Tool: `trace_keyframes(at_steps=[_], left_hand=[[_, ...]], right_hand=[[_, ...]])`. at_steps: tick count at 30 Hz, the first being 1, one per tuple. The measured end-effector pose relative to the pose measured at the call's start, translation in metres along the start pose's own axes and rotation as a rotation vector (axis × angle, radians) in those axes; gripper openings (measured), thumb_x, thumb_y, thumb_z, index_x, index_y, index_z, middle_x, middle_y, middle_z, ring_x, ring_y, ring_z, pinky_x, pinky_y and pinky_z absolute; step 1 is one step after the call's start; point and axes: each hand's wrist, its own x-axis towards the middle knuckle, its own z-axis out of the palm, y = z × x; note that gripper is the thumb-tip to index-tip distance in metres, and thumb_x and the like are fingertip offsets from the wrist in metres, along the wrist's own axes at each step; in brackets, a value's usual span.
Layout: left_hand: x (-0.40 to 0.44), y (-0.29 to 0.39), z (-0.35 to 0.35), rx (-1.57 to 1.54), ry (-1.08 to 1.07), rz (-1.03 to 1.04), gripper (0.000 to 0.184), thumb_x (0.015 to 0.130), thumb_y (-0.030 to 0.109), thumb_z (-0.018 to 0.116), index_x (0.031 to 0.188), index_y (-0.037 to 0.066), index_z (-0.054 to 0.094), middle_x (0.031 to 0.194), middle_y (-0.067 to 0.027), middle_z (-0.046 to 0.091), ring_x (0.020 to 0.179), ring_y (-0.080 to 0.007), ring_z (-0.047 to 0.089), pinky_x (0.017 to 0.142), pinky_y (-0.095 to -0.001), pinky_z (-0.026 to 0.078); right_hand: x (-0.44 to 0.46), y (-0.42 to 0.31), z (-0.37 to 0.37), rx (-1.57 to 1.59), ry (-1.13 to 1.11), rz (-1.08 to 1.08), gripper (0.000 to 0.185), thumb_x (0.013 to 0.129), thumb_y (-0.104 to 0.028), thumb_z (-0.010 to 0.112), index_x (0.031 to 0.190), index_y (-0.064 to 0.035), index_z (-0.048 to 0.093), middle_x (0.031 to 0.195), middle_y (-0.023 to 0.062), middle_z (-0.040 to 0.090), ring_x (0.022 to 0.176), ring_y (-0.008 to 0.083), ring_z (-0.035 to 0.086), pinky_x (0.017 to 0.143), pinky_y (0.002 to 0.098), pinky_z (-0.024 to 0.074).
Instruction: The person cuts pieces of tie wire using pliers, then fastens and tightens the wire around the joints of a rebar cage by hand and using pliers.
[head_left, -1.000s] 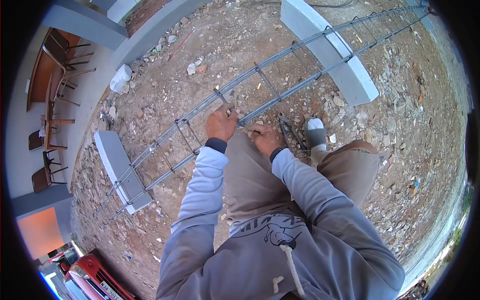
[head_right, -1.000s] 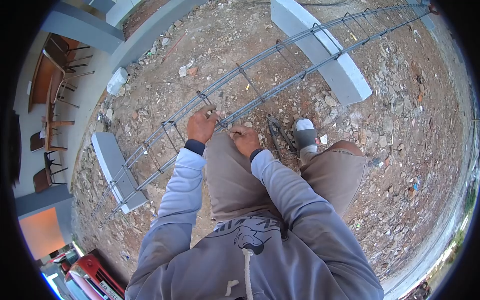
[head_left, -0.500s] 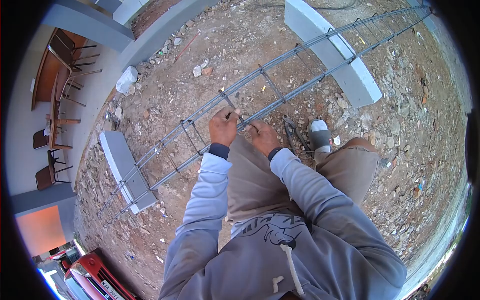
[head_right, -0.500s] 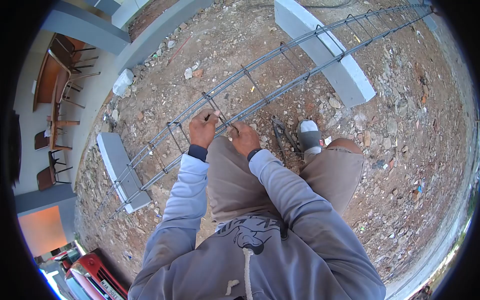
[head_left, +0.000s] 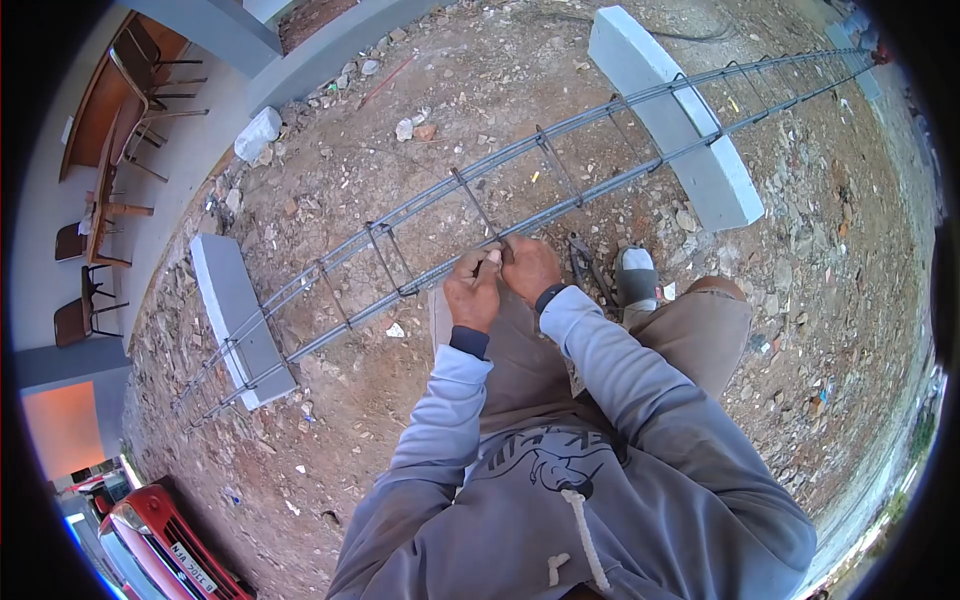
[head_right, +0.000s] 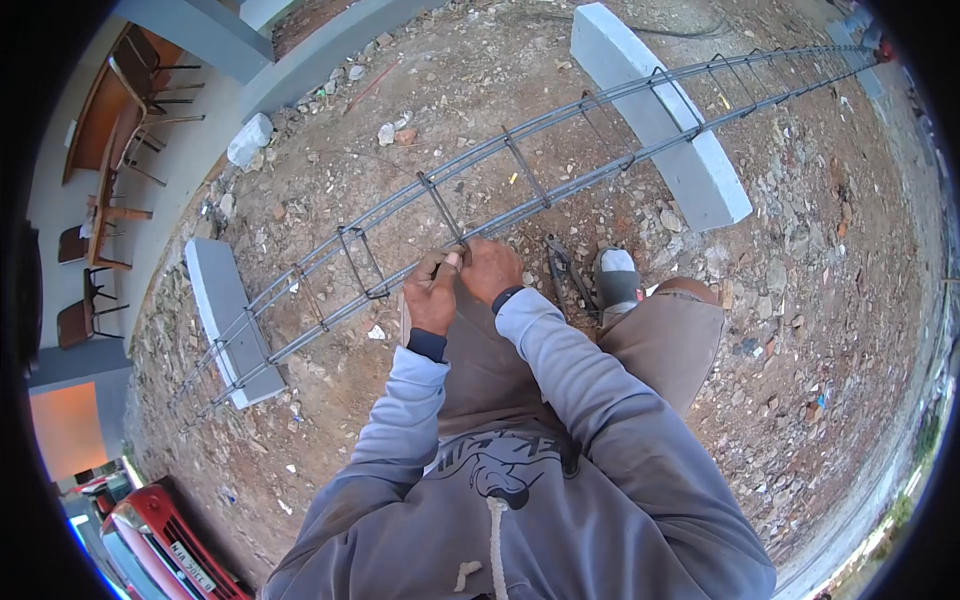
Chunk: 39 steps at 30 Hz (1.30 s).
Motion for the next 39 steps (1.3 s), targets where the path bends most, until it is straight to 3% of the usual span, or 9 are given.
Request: trace_keyframes(at_steps=[6,12,15,19,23,26,29,35,39], left_hand=[[-0.018,-0.008,0.011,-0.572,0.167,-0.456,0.019,0.089,0.016,0.058,0.101,0.003,0.064,0.093,-0.0059,0.066,0.084,-0.0139,0.061,0.073,-0.0275,0.047],[-0.007,-0.019,0.014,-0.705,0.157,-0.678,0.017,0.090,0.019,0.056,0.100,0.005,0.059,0.088,-0.0042,0.064,0.077,-0.0154,0.061,0.070,-0.0271,0.047],[0.002,-0.025,0.020,-0.709,0.208,-0.809,0.013,0.090,0.019,0.056,0.086,0.008,0.061,0.075,-0.0016,0.062,0.064,-0.0127,0.059,0.056,-0.0242,0.048],[0.007,-0.038,0.030,-0.731,0.184,-0.800,0.014,0.087,0.010,0.053,0.098,0.005,0.060,0.085,-0.0047,0.064,0.074,-0.0160,0.062,0.060,-0.0296,0.051],[0.007,-0.080,0.038,-0.810,0.169,-0.707,0.016,0.084,0.008,0.057,0.098,0.002,0.061,0.088,-0.0076,0.064,0.073,-0.0161,0.063,0.060,-0.0277,0.051],[0.008,-0.042,0.041,-0.963,0.273,-0.695,0.016,0.084,0.006,0.057,0.097,-0.001,0.060,0.089,-0.0079,0.064,0.073,-0.0168,0.063,0.060,-0.0280,0.051],[0.014,-0.042,0.040,-0.887,0.303,-0.708,0.011,0.083,0.003,0.056,0.093,-0.001,0.059,0.088,-0.0081,0.064,0.073,-0.0174,0.063,0.061,-0.0287,0.051],[0.012,-0.029,0.035,-0.886,0.265,-0.638,0.005,0.084,0.006,0.054,0.086,0.002,0.058,0.082,-0.0073,0.062,0.071,-0.0165,0.061,0.060,-0.0262,0.050],[0.012,-0.023,0.030,-1.001,0.171,-0.746,0.010,0.085,0.014,0.055,0.087,0.004,0.058,0.084,-0.0072,0.062,0.076,-0.0184,0.060,0.069,-0.0305,0.049]], right_hand=[[0.011,-0.006,-0.017,-0.101,-0.185,-0.027,0.021,0.075,-0.019,0.056,0.083,-0.0021,0.063,0.084,0.0223,0.063,0.082,0.0381,0.061,0.074,0.0462,0.0481],[0.024,-0.006,-0.021,-0.117,-0.305,0.055,0.029,0.080,-0.026,0.052,0.083,0.0007,0.064,0.089,0.0240,0.063,0.086,0.0395,0.060,0.078,0.0463,0.0473],[0.031,-0.014,-0.026,-0.192,-0.367,0.077,0.034,0.082,-0.029,0.051,0.086,0.0017,0.065,0.090,0.0251,0.062,0.087,0.0396,0.060,0.079,0.0461,0.0473],[0.029,-0.036,-0.045,-0.307,-0.453,-0.051,0.039,0.084,-0.033,0.051,0.087,0.0030,0.066,0.091,0.0255,0.063,0.089,0.0392,0.060,0.080,0.0456,0.0475],[0.031,-0.015,-0.015,-0.280,-0.339,0.127,0.035,0.082,-0.031,0.054,0.087,0.0010,0.066,0.094,0.0234,0.063,0.092,0.0372,0.061,0.081,0.0436,0.0482],[0.029,-0.020,-0.017,-0.267,-0.334,0.156,0.032,0.080,-0.029,0.056,0.086,0.0002,0.066,0.091,0.0234,0.064,0.090,0.0371,0.061,0.080,0.0430,0.0488],[0.029,-0.019,-0.018,-0.291,-0.325,0.081,0.030,0.080,-0.027,0.055,0.086,0.0000,0.066,0.090,0.0230,0.064,0.089,0.0373,0.062,0.079,0.0433,0.0492],[0.026,-0.010,-0.011,-0.275,-0.262,0.035,0.030,0.082,-0.025,0.050,0.082,0.0013,0.064,0.084,0.0236,0.063,0.082,0.0396,0.061,0.076,0.0455,0.0487],[0.025,-0.022,-0.024,-0.267,-0.304,0.097,0.029,0.080,-0.027,0.055,0.083,-0.0001,0.065,0.089,0.0232,0.064,0.088,0.0372,0.062,0.078,0.0442,0.0495]])
